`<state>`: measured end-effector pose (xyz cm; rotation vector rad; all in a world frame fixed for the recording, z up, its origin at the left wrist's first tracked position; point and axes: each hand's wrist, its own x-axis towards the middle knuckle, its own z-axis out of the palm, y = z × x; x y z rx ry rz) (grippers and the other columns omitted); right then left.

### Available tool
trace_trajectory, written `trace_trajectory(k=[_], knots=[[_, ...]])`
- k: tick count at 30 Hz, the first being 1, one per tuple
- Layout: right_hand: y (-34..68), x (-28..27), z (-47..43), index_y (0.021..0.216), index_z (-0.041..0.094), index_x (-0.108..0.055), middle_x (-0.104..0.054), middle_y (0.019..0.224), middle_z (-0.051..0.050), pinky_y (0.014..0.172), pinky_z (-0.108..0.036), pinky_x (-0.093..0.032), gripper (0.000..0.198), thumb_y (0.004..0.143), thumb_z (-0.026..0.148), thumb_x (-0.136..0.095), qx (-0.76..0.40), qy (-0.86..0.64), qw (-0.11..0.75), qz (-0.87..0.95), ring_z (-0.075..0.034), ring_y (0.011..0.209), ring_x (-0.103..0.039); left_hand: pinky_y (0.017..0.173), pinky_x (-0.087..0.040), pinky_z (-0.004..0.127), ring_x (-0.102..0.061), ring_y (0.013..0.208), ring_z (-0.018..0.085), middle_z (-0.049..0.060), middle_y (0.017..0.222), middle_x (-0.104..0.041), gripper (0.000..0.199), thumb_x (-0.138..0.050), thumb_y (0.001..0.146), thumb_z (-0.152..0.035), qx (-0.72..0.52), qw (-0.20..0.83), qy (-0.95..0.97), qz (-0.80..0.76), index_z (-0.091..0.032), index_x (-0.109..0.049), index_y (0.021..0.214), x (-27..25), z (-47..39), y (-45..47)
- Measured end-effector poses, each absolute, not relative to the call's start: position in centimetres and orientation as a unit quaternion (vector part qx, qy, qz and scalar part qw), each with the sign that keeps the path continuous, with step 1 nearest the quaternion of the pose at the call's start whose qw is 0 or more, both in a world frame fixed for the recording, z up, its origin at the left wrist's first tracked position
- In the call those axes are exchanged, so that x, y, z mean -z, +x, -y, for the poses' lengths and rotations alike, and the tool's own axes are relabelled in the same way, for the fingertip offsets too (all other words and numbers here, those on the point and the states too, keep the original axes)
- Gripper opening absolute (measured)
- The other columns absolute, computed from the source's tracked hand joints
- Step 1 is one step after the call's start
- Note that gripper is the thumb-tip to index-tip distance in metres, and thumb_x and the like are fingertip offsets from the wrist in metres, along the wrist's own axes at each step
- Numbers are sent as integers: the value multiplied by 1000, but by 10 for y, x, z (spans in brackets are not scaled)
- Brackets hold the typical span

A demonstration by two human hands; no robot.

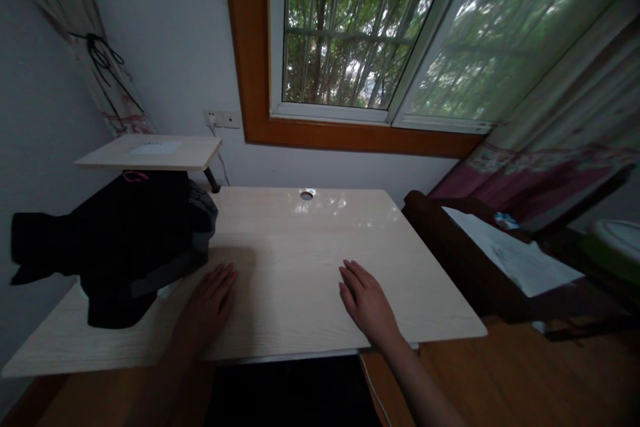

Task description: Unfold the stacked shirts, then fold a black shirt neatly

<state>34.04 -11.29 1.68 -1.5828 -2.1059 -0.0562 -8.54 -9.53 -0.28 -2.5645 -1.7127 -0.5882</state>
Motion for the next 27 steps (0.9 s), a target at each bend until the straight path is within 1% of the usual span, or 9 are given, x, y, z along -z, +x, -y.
trace_trajectory(k=[5, 14, 21, 25, 27], knots=[[341, -16, 112, 136, 21, -62, -57, 145, -12, 113, -54, -45, 38, 100, 29, -51, 27, -578, 252, 776, -31, 136, -51, 120, -38, 50, -46, 143, 25, 7, 152, -52, 46, -44, 100, -33, 198, -2, -811, 550, -23, -58, 142, -1, 97, -84], [341, -15, 112, 135, 19, -62, -56, 145, -12, 113, -52, -46, 38, 101, 29, -50, 32, -581, 242, 776, -31, 136, -51, 120, -39, 50, -45, 144, 25, 6, 153, -51, 47, -44, 100, -32, 187, 10, -816, 547, -22, -55, 145, 7, 95, -87], [342, -9, 111, 137, 21, -61, -55, 147, -11, 113, -53, -45, 39, 102, 31, -49, 34, -584, 244, 773, -31, 137, -50, 120, -39, 49, -43, 145, 24, 5, 155, -49, 48, -43, 101, -33, 184, 22, -821, 539, -23, -52, 147, 11, 95, -89], [345, -15, 110, 142, 22, -56, -53, 150, -10, 113, -53, -46, 43, 101, 33, -51, 18, -578, 238, 780, -31, 139, -48, 120, -39, 48, -41, 146, 26, 7, 157, -45, 51, -45, 101, -37, 172, 38, -830, 529, -22, -48, 150, 13, 92, -93], [346, -24, 107, 147, 25, -51, -50, 153, -9, 115, -53, -44, 46, 101, 34, -51, 4, -558, 230, 797, -30, 142, -45, 120, -38, 48, -39, 147, 27, 7, 159, -42, 55, -46, 101, -41, 160, 42, -842, 513, -22, -44, 152, 10, 87, -93]])
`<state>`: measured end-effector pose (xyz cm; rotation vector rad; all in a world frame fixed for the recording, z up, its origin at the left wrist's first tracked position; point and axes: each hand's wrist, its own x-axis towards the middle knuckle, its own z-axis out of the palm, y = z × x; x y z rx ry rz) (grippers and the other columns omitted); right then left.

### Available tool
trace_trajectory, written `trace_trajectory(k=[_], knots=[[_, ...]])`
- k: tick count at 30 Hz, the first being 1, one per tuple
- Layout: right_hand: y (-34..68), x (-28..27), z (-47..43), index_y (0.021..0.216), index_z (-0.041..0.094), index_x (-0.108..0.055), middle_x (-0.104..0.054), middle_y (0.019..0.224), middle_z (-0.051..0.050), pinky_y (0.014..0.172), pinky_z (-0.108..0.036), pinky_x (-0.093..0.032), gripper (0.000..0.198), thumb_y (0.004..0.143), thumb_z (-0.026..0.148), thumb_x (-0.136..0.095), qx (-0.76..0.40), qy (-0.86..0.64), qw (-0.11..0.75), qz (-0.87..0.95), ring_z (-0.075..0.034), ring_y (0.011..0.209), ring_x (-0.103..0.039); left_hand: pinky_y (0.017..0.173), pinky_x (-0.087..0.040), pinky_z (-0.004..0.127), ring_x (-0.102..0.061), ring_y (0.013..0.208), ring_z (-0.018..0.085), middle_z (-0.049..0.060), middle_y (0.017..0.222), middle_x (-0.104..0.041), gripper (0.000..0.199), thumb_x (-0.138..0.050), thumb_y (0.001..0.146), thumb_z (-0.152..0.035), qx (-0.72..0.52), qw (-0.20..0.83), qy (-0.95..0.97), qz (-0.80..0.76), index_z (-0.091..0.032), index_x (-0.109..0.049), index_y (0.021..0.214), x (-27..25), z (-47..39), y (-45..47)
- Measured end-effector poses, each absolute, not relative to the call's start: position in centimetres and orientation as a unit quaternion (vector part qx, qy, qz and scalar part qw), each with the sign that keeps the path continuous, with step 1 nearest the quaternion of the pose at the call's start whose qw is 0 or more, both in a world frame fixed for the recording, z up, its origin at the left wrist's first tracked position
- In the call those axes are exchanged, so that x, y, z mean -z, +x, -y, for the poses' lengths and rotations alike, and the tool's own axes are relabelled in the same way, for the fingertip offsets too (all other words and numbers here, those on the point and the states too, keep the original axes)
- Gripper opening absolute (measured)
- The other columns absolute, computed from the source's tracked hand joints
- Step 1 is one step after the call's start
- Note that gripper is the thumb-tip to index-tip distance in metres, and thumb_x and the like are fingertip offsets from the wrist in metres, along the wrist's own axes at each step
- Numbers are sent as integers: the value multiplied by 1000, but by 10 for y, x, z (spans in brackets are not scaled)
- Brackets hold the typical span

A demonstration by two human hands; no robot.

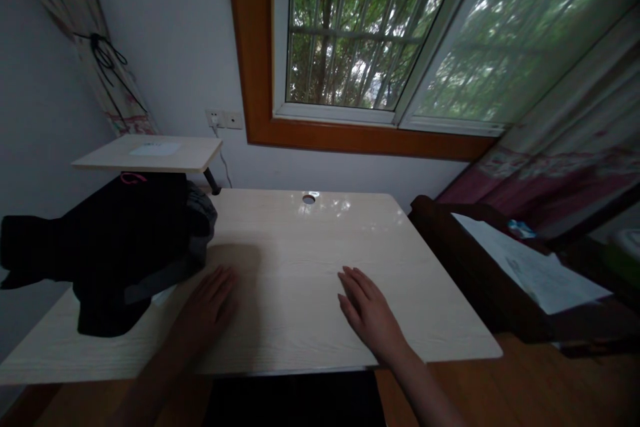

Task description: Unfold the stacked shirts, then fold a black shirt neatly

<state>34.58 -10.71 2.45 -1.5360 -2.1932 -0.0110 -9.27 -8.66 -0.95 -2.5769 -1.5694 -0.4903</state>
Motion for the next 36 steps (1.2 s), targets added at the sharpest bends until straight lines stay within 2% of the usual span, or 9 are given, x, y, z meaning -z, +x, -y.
trace_trajectory(k=[4, 7, 16, 20, 25, 36], knots=[[343, -47, 91, 155, 31, -39, -42, 159, -6, 121, -56, -34, 57, 101, 37, -53, -13, -504, 202, 840, -29, 147, -38, 124, -29, 49, -31, 151, 28, 8, 164, -34, 66, -45, 100, -52, 131, 46, -873, 468, -23, -33, 158, -5, 64, -78], [334, -58, 71, 158, 29, -33, -37, 161, -8, 122, -54, -32, 63, 100, 42, -55, -26, -466, 191, 864, -29, 149, -34, 126, -21, 51, -22, 155, 29, 7, 166, -30, 72, -43, 98, -60, 113, 37, -897, 425, -24, -30, 159, -15, 40, -53], [288, -39, 17, 159, 21, -31, -31, 163, -16, 122, -56, -27, 79, 96, 59, -58, -54, -369, 152, 915, -32, 151, -28, 126, -14, 55, -16, 156, 30, 11, 166, -27, 84, -48, 92, -70, 105, 0, -919, 381, -22, -30, 159, -21, -4, 10], [276, -26, 13, 160, 16, -30, -27, 164, -17, 123, -55, -24, 82, 96, 61, -56, -52, -371, 146, 916, -31, 152, -25, 126, -11, 54, -17, 156, 28, 9, 166, -29, 84, -41, 93, -73, 73, -13, -916, 395, -24, -28, 160, -16, -1, 9], [272, -16, 17, 161, 18, -28, -28, 164, -15, 125, -54, -20, 81, 97, 61, -54, -43, -381, 156, 910, -30, 153, -25, 126, -8, 53, -20, 155, 27, 8, 166, -30, 81, -37, 94, -72, 60, -15, -913, 404, -24, -29, 159, -15, 4, 8], [271, -16, 18, 159, 19, -31, -25, 165, -13, 125, -55, -17, 79, 96, 62, -53, -36, -388, 136, 911, -29, 154, -21, 126, -6, 53, -20, 155, 27, 7, 166, -29, 76, -37, 96, -69, 84, -7, -907, 412, -27, -30, 159, -3, 8, 9]])
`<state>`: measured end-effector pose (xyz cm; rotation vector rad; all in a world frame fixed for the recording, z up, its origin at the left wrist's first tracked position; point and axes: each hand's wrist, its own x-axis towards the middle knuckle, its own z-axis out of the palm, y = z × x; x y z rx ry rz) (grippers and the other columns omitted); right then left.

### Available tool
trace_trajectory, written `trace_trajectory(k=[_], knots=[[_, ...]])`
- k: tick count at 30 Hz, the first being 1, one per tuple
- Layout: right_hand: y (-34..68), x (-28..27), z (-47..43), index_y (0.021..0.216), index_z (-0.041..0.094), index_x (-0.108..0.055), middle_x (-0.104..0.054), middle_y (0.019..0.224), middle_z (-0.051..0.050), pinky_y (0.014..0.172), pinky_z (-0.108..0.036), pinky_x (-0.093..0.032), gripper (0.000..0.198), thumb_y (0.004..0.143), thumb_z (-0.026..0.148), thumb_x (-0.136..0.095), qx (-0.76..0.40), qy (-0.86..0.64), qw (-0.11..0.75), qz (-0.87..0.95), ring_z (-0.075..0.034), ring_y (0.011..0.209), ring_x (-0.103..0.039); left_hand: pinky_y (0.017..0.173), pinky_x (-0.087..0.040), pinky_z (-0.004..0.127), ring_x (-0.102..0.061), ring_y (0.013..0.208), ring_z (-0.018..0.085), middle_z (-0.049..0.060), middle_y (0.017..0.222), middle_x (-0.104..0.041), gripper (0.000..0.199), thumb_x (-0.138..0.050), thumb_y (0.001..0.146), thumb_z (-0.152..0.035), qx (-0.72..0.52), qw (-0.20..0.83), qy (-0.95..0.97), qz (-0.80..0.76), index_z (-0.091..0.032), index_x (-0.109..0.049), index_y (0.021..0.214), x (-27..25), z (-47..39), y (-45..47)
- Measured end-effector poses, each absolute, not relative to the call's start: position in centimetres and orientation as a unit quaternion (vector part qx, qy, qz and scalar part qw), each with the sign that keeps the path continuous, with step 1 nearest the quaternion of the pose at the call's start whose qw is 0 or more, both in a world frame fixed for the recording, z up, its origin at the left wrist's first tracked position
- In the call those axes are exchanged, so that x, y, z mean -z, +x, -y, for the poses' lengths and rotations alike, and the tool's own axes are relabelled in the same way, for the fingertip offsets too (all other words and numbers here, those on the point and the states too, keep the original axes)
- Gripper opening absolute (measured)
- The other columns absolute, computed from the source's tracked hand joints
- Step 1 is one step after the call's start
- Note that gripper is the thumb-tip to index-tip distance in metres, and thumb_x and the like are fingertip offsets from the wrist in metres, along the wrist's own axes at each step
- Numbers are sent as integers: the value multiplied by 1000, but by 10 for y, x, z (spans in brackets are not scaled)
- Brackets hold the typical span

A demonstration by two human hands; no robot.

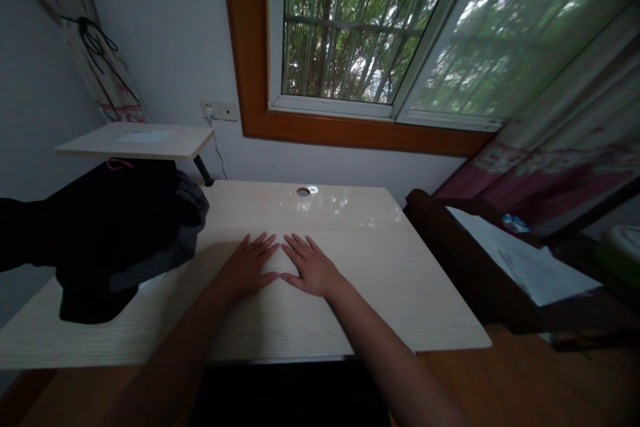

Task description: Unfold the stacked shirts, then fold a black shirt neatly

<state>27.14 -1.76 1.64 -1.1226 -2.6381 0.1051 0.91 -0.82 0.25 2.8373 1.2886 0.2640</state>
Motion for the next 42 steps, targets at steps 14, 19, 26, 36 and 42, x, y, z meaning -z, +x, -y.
trace_trajectory(k=[14, 19, 26, 36, 42], knots=[[269, -14, 18, 161, 20, -28, -23, 166, -12, 125, -56, -15, 78, 99, 63, -48, -19, -388, 122, 913, -28, 155, -18, 125, -7, 54, -17, 156, 28, 6, 167, -27, 78, -36, 95, -72, -84, 0, 907, -412, -28, -29, 159, -1, 9, 10], [269, -13, 18, 161, 21, -28, -23, 166, -12, 125, -57, -17, 78, 98, 63, -50, -18, -393, 125, 911, -29, 155, -18, 125, -7, 53, -19, 155, 28, 6, 167, -27, 79, -34, 95, -74, -84, 5, 906, -414, -28, -31, 159, -5, 10, 11], [268, -13, 18, 160, 21, -29, -22, 166, -12, 125, -56, -16, 78, 98, 63, -48, -15, -396, 118, 910, -29, 155, -19, 125, -10, 53, -19, 155, 28, 7, 167, -27, 79, -32, 95, -74, -78, 4, 905, -418, -28, -31, 159, -9, 11, 12], [268, -9, 17, 161, 21, -27, -23, 166, -12, 124, -57, -17, 80, 97, 63, -50, -13, -394, 124, 911, -29, 154, -19, 125, -10, 54, -19, 156, 28, 9, 167, -27, 77, -33, 96, -72, -80, -8, 906, -415, -27, -31, 159, -6, 12, 12], [269, -10, 17, 161, 23, -27, -24, 166, -11, 124, -56, -19, 79, 97, 63, -51, -14, -394, 127, 910, -29, 154, -21, 124, -11, 54, -20, 155, 28, 8, 167, -27, 77, -33, 96, -72, -79, -9, 907, -413, -27, -30, 159, -8, 13, 12]])
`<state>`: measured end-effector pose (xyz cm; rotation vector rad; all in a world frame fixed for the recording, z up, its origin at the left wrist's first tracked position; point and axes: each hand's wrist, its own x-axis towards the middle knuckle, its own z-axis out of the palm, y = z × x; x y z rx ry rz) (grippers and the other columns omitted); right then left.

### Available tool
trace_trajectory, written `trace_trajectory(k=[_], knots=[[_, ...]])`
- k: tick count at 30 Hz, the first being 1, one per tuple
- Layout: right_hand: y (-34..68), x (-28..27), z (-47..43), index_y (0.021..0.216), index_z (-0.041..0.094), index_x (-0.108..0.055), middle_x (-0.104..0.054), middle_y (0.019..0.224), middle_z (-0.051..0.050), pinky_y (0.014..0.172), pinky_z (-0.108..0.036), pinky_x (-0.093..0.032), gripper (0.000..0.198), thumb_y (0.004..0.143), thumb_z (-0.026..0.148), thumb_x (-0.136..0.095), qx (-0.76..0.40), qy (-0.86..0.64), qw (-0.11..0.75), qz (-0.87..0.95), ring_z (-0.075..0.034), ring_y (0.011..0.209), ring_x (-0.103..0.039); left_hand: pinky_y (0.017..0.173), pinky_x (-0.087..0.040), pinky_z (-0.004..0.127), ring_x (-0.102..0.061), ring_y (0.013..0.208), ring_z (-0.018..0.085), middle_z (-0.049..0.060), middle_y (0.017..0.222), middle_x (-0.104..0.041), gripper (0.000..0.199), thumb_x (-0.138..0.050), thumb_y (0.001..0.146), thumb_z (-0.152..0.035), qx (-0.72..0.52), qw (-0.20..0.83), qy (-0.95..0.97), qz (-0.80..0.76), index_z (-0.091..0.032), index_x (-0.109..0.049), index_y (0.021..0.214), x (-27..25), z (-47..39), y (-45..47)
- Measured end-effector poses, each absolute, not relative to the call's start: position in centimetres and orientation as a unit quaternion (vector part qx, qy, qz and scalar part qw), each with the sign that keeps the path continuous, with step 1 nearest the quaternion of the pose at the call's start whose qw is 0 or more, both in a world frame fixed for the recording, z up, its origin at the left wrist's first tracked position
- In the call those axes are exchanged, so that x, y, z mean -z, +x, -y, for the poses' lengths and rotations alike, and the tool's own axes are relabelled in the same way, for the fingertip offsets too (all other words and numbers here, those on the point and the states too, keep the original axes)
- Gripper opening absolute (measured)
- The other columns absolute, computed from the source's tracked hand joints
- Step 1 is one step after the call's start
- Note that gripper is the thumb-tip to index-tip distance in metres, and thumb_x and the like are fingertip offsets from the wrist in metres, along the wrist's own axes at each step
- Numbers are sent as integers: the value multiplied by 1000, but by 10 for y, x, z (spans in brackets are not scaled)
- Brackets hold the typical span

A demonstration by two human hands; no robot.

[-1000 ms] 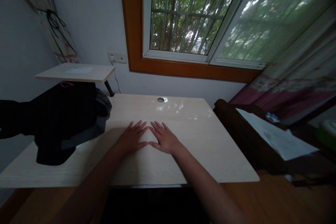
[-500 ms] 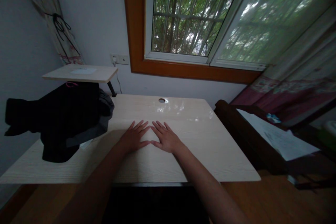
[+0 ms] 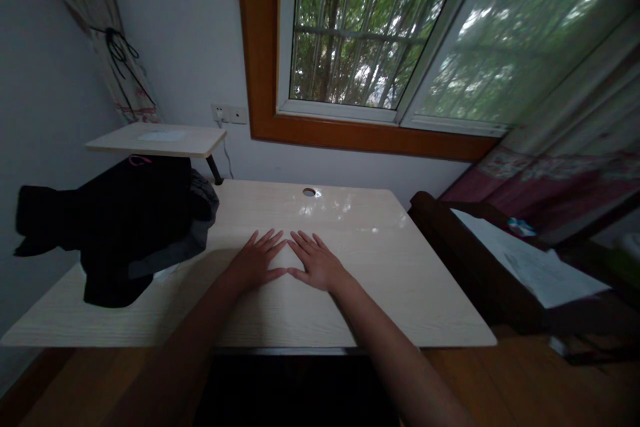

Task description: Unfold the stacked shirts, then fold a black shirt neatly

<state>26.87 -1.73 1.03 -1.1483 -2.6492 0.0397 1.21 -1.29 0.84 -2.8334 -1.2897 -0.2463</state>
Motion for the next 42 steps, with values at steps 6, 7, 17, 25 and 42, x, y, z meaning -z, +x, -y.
trace_trajectory(k=[6, 7, 17, 25, 42], knots=[[269, -10, 17, 161, 23, -28, -24, 166, -11, 124, -56, -20, 79, 97, 63, -50, -14, -394, 128, 910, -29, 154, -21, 125, -11, 53, -20, 155, 28, 8, 166, -29, 77, -35, 96, -71, 89, 8, -906, 413, -28, -30, 159, -8, 13, 12], [269, -10, 16, 161, 23, -28, -24, 166, -11, 124, -56, -20, 79, 97, 63, -50, -14, -394, 128, 910, -29, 154, -22, 125, -11, 53, -21, 155, 28, 8, 166, -29, 77, -35, 96, -71, 90, 7, -907, 412, -28, -31, 159, -8, 13, 11], [268, -14, 17, 160, 21, -29, -23, 166, -11, 125, -55, -19, 78, 98, 64, -48, -23, -395, 122, 910, -29, 154, -21, 125, -9, 54, -20, 155, 28, 8, 167, -27, 77, -35, 96, -71, 80, -5, -906, 416, -27, -31, 159, -10, 13, 12], [268, -13, 17, 160, 21, -29, -22, 166, -11, 125, -55, -19, 78, 98, 64, -48, -18, -397, 119, 910, -29, 154, -20, 125, -8, 52, -18, 156, 27, 7, 167, -27, 77, -33, 96, -72, 76, -3, -906, 415, -27, -31, 159, -7, 12, 11], [268, -12, 16, 160, 20, -29, -23, 166, -11, 125, -55, -18, 79, 98, 65, -46, -17, -397, 114, 911, -28, 154, -20, 125, -7, 52, -17, 156, 27, 6, 168, -25, 78, -32, 96, -73, 65, -4, -906, 418, -27, -29, 159, -9, 12, 12]])
